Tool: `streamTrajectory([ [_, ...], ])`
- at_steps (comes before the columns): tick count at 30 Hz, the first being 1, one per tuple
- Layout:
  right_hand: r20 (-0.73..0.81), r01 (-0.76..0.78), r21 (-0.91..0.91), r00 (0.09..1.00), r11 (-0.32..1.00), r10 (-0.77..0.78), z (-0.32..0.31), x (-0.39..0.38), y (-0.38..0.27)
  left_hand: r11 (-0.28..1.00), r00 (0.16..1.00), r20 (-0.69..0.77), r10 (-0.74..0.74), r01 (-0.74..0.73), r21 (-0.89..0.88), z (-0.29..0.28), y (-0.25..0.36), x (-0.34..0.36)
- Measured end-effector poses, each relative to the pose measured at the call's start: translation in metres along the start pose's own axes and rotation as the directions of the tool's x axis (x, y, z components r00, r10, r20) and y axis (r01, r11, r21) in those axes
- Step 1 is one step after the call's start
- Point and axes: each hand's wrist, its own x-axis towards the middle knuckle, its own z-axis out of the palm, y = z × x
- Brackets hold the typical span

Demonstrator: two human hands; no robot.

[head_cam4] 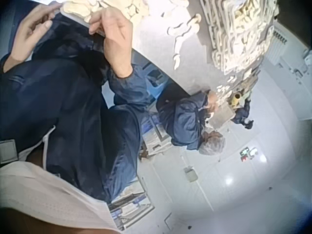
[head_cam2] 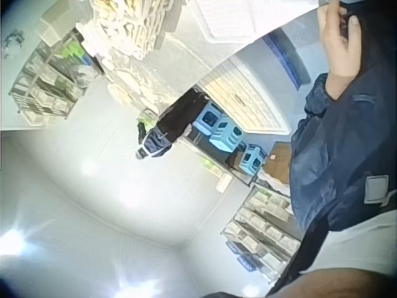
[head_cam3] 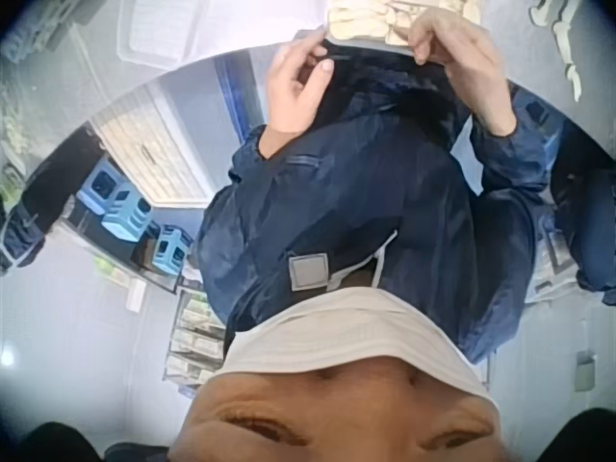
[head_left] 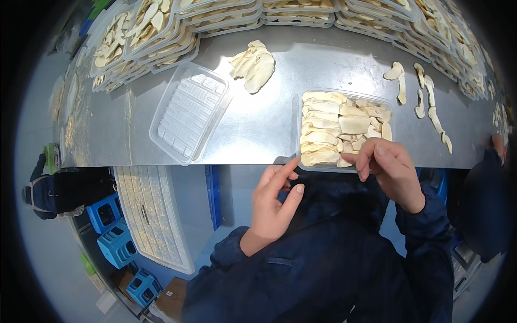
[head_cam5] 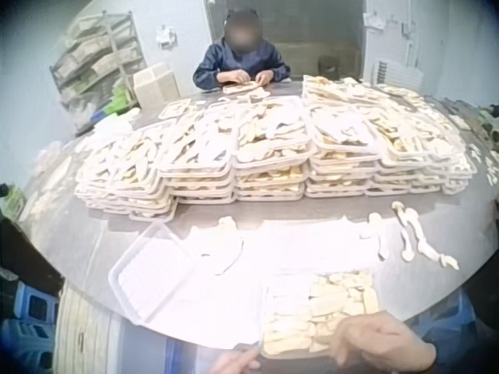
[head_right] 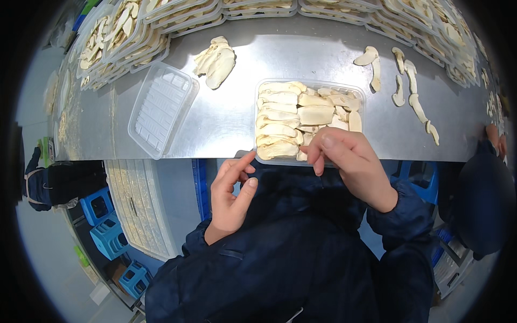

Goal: The person arranges sliced mushrooms into clear plastic trays on a stainless steel table. They pick up individual mushroom pieces and place them neatly into the containers, working alongside other staff members in a food preparation area.

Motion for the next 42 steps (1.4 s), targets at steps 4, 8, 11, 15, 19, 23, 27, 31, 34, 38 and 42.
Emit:
streamTrajectory([
  [4,0.009,0.002,0.034,1.000,0.999,-0.003,0.003,-0.001,0.002,0.998,0.999,0.033,0.013,-0.011,-0.055,-0.004,0.005,0.002],
  [8,0.030,-0.033,0.112,0.999,0.993,0.030,0.003,-0.009,0.001,0.989,0.991,0.117,-0.068,0.083,-0.120,-0.013,0.014,0.000],
  [11,0.037,-0.055,0.143,0.998,0.988,0.051,0.002,-0.010,0.003,0.983,0.974,0.174,-0.144,0.161,-0.086,-0.014,0.020,-0.001],
  [15,0.018,-0.050,0.164,0.999,0.985,0.047,0.001,-0.006,0.001,0.990,0.982,0.158,-0.106,0.118,-0.070,-0.012,0.018,0.003],
  [19,0.026,-0.036,0.161,0.999,0.986,0.033,0.000,0.000,0.002,0.991,0.983,0.138,-0.118,0.125,-0.045,-0.009,0.017,0.008],
  [23,0.037,-0.045,0.161,0.999,0.986,0.039,-0.001,0.001,0.003,0.989,0.981,0.132,-0.140,0.145,-0.025,-0.009,0.017,0.007],
  [27,-0.006,-0.017,0.147,1.000,0.989,0.018,-0.005,-0.003,0.000,0.989,0.987,0.105,-0.119,0.127,-0.070,-0.011,0.014,0.007],
  [31,-0.201,0.201,0.062,0.962,0.978,-0.185,-0.037,-0.012,-0.008,0.998,0.999,0.047,-0.027,0.030,-0.050,-0.017,0.012,0.010],
  [34,-0.422,0.399,-0.176,0.796,0.900,-0.435,-0.084,-0.030,-0.021,0.999,0.994,-0.104,0.040,-0.041,-0.001,-0.017,0.002,0.022],
  [38,-0.710,0.191,-0.517,0.449,0.834,-0.543,-0.153,-0.066,-0.022,0.979,0.930,-0.311,0.198,-0.201,0.021,-0.022,-0.018,0.049],
  [42,-0.620,-0.308,-0.785,0.370,0.538,-0.692,-0.199,-0.102,0.003,0.969,0.913,-0.333,0.236,-0.247,0.011,-0.015,-0.024,0.081],
])
